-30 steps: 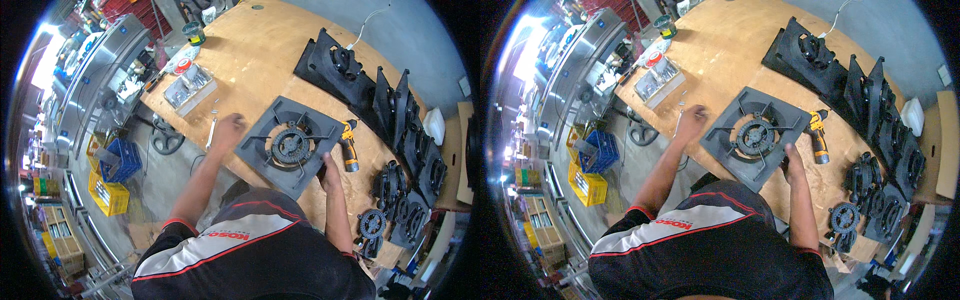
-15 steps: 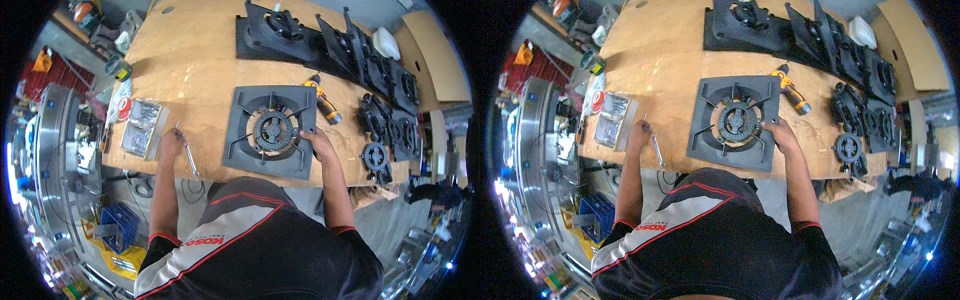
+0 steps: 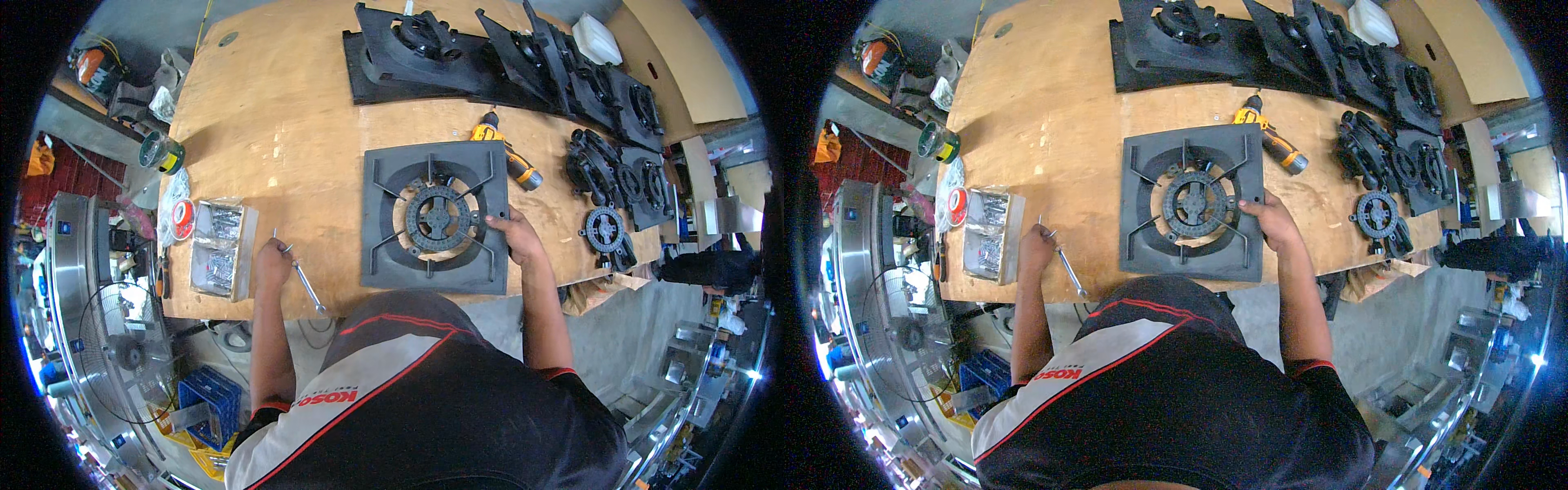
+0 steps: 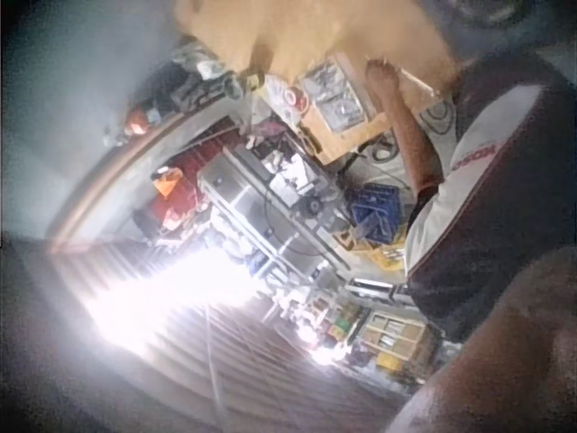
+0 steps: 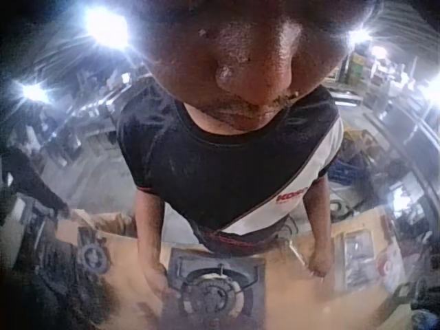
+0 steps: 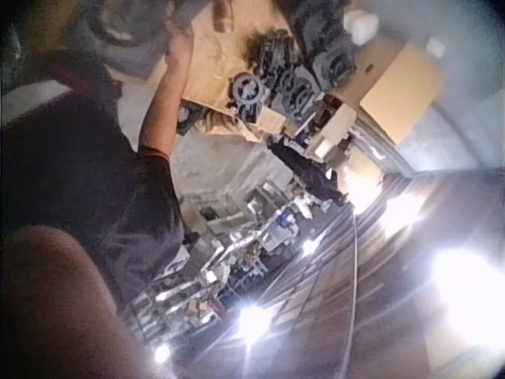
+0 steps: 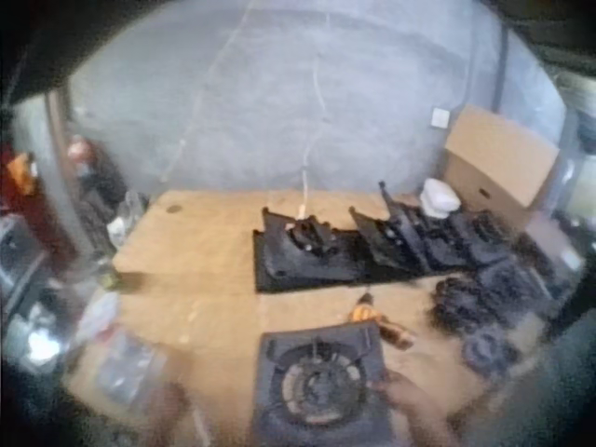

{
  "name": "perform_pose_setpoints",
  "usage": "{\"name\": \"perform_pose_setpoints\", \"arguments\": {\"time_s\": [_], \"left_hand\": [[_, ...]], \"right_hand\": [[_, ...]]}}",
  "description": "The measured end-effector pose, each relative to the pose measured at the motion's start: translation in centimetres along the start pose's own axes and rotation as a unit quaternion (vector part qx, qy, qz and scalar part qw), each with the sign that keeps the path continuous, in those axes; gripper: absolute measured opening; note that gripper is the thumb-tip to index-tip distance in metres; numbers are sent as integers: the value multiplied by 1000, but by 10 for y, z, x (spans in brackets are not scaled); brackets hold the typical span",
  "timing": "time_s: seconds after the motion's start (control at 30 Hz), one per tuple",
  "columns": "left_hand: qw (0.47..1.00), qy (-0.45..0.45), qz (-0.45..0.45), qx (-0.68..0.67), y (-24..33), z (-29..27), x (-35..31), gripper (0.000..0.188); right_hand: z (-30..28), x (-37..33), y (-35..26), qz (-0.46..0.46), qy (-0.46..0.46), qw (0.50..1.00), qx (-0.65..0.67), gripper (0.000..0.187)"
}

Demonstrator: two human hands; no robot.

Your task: The person assembles black plastic fan housings on a wooden workbench. They place circular fan components into square housings, insert screws, and tighten them using a cordless drill and a wrench. The person repeats this process for multiple units, moving completed assemblies aside.

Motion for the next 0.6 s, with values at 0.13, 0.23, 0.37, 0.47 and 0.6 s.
{"name": "perform_pose_setpoints", "arguments": {"time_s": [0.13,0.23,0.37,0.47,0.6], "left_hand": [[999,20,13,36,-2,0,1,14],[997,49,57,21,31,-14,1,16],[985,-6,148,-94,169,-10,19,19],[960,-33,251,-120,230,35,49,22],[936,-24,350,1,286,75,80,23]], "right_hand": [[-7,-3,5,-7,21,1000,-7,35],[-6,-5,6,-25,22,999,-16,32],[-10,-5,6,-28,16,999,-24,32],[-3,-8,-1,-24,7,1000,2,33],[-7,-8,2,-15,-6,999,41,34]]}}
Point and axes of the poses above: each hand's wrist, its own x-axis towards the middle knuckle, its own z-axis out of the palm, y = z × x, the point moved 9 cm from there along x, towards the middle knuckle, and after that the axes turned 8 degrees about z, right-handed, at the moved point
